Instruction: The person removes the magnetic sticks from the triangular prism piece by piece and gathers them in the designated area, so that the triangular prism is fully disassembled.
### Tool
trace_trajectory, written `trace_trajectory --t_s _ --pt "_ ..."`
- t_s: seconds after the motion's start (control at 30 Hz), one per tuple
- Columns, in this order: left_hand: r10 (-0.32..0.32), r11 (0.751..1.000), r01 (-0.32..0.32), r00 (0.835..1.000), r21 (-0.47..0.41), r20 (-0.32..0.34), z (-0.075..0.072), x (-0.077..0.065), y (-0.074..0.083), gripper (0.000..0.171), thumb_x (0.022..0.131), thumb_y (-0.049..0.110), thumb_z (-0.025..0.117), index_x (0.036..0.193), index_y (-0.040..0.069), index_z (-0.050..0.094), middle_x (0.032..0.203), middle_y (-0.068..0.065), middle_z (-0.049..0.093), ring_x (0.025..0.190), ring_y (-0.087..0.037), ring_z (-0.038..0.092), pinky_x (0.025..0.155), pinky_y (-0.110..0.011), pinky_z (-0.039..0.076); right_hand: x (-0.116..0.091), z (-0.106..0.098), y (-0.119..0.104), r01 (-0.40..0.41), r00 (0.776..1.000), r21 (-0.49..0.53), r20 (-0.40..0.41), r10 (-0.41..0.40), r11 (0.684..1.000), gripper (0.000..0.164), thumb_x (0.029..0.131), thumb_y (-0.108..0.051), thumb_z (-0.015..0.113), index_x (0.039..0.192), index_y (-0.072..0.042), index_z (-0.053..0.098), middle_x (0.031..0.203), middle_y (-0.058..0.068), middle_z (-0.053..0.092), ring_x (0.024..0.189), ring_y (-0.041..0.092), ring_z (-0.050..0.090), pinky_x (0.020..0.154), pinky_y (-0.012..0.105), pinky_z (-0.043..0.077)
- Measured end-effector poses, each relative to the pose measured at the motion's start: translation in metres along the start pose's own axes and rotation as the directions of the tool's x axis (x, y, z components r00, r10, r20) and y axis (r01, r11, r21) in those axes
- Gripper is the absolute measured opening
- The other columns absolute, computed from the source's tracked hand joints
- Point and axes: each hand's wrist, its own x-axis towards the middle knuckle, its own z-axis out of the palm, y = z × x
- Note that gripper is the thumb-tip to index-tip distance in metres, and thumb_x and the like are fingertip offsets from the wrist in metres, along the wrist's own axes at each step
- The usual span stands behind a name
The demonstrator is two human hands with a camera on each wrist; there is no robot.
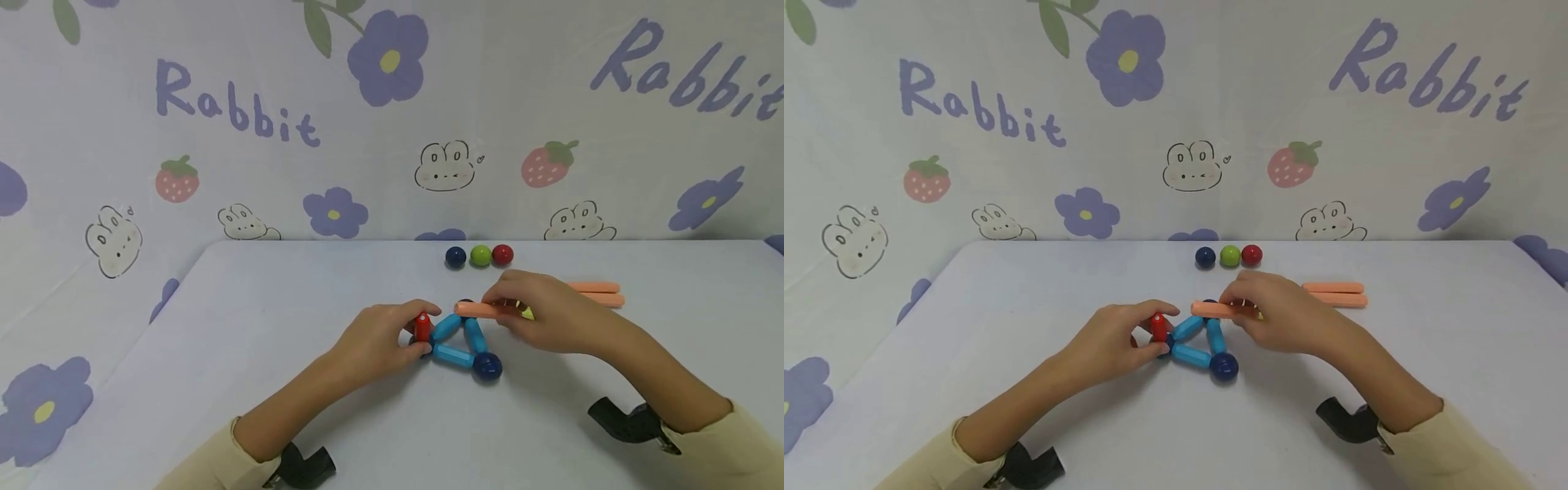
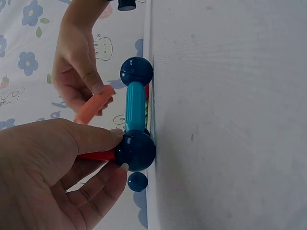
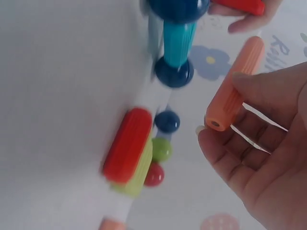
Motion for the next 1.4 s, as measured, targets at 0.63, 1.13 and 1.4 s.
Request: trace_trajectory --t_s 0.63,1.13,1.4 --pt "0.003 1.000 -0.003 1.000 0.008 0.000 -0.001 0.000 0.000 0.049 0.090 0.017 0.078 0.136 0.016 0.061 0.103 0.001 0.072 0.099 -0.016 0.067 0.089 -0.032 0.054 -0.035 -0.036 0.043 -0.184 0.981 -0.110 0.044 0.190 0.977 0.025 0.089 0.002 0.071 0.112 -0.008 0.073 0.103 -0.003 0.067 0.094 0.019 0.060 0.078 0.040 0.056" --pt "-0.042 0.999 0.042 0.999 -0.002 0.021 -0.002 -0.001 0.002 0.048 0.090 0.019 0.078 0.134 0.016 0.062 0.103 0.000 0.073 0.097 -0.018 0.066 0.086 -0.032 0.054 -0.054 -0.038 0.097 -0.328 0.927 -0.219 0.115 0.358 0.919 0.025 0.085 0.011 0.065 0.106 -0.001 0.073 0.100 0.003 0.066 0.100 0.035 0.060 0.090 0.062 0.048" --pt "-0.060 0.998 0.060 0.998 -0.007 0.031 0.000 -0.001 0.003 0.048 0.090 0.020 0.078 0.135 0.017 0.062 0.103 0.000 0.073 0.098 -0.017 0.067 0.087 -0.032 0.054 -0.049 -0.031 0.095 -0.342 0.914 -0.332 0.099 0.393 0.879 0.020 0.085 -0.001 0.075 0.105 -0.001 0.074 0.096 0.010 0.067 0.089 0.032 0.059 0.082 0.055 0.053"
